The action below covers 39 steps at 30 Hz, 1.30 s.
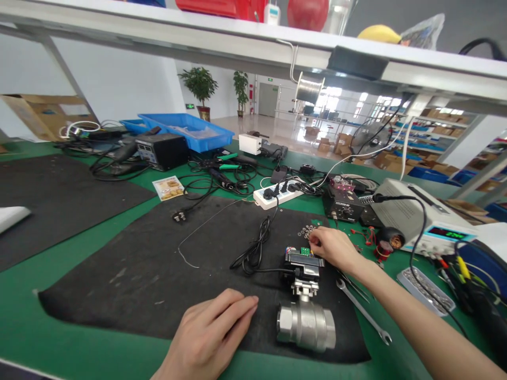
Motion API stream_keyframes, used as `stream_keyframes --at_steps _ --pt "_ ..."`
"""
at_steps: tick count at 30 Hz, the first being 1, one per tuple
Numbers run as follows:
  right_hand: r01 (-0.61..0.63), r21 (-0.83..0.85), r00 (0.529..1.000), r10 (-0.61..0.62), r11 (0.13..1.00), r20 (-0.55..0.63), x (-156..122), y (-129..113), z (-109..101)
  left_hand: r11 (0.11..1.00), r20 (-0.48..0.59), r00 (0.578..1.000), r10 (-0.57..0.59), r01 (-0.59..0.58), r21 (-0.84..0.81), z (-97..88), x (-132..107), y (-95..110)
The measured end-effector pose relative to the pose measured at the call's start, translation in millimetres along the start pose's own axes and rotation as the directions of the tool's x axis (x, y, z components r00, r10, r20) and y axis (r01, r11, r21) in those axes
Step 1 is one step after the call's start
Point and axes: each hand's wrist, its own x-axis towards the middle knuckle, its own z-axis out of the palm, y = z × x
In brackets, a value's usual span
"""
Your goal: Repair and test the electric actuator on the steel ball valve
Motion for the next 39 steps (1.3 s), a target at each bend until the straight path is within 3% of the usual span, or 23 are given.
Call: stream_keyframes --at_steps 4,6,7,9,11,15,20,25,29,33,36,39 --pt "-0.101 0.222 0.986 0.127 0.970 -0.106 -29.5 -8.8 -22.9 0.993 -0.022 0.997 -0.068 0.065 -0.100 -5.7 5.0 5.0" --pt "-0.126 0.363 0.980 0.172 0.923 -0.098 -55.1 -23.0 -35.0 0.979 -0.051 0.994 -0.095 0.084 -0.186 -8.2 14.9 14.5" --pt "-0.140 0.446 0.980 0.189 0.884 -0.067 -68.6 -32.8 -40.0 0.968 -0.054 0.993 -0.102 0.087 -0.234 -8.6 21.9 21.2" --pt "-0.211 0.702 0.973 0.214 0.680 0.086 -93.3 -55.8 -46.7 0.939 -0.032 0.994 -0.105 0.088 -0.333 -6.4 38.3 37.1" --pt "-0.258 0.806 0.966 0.168 0.533 0.198 -111.4 -78.2 -48.3 0.895 0.007 0.997 -0.078 0.073 -0.441 -0.6 53.6 52.6" --pt "-0.362 0.857 0.932 0.126 0.367 0.340 -129.1 -101.5 -39.4 0.803 0.031 0.999 -0.019 0.034 -0.594 14.4 64.8 70.4" --pt "-0.517 0.828 0.855 0.097 0.217 0.509 -138.4 -96.8 -23.3 0.736 0.053 0.996 -0.066 0.084 -0.672 22.1 49.1 72.1" --pt "-0.531 0.822 0.845 0.047 0.206 0.533 -143.0 -95.9 -21.0 0.744 0.069 0.994 -0.083 0.108 -0.659 26.2 37.8 74.9" --pt "-0.496 0.841 0.868 0.119 0.218 0.481 -145.6 -90.0 -19.8 0.781 0.077 0.992 -0.096 0.123 -0.613 28.5 40.0 72.7" --pt "-0.373 0.836 0.920 0.280 0.403 0.275 -145.3 -78.4 -12.5 0.858 0.151 0.972 -0.178 0.229 -0.460 24.6 47.8 60.5" --pt "-0.222 0.800 0.955 0.288 0.557 0.065 -144.9 -72.8 -3.7 0.919 0.265 0.951 -0.161 0.242 -0.310 21.6 55.1 50.8" --pt "-0.198 0.772 0.962 0.269 0.604 0.036 -144.8 -69.2 8.1 0.958 0.342 0.933 -0.109 0.191 -0.215 21.5 63.8 45.7"
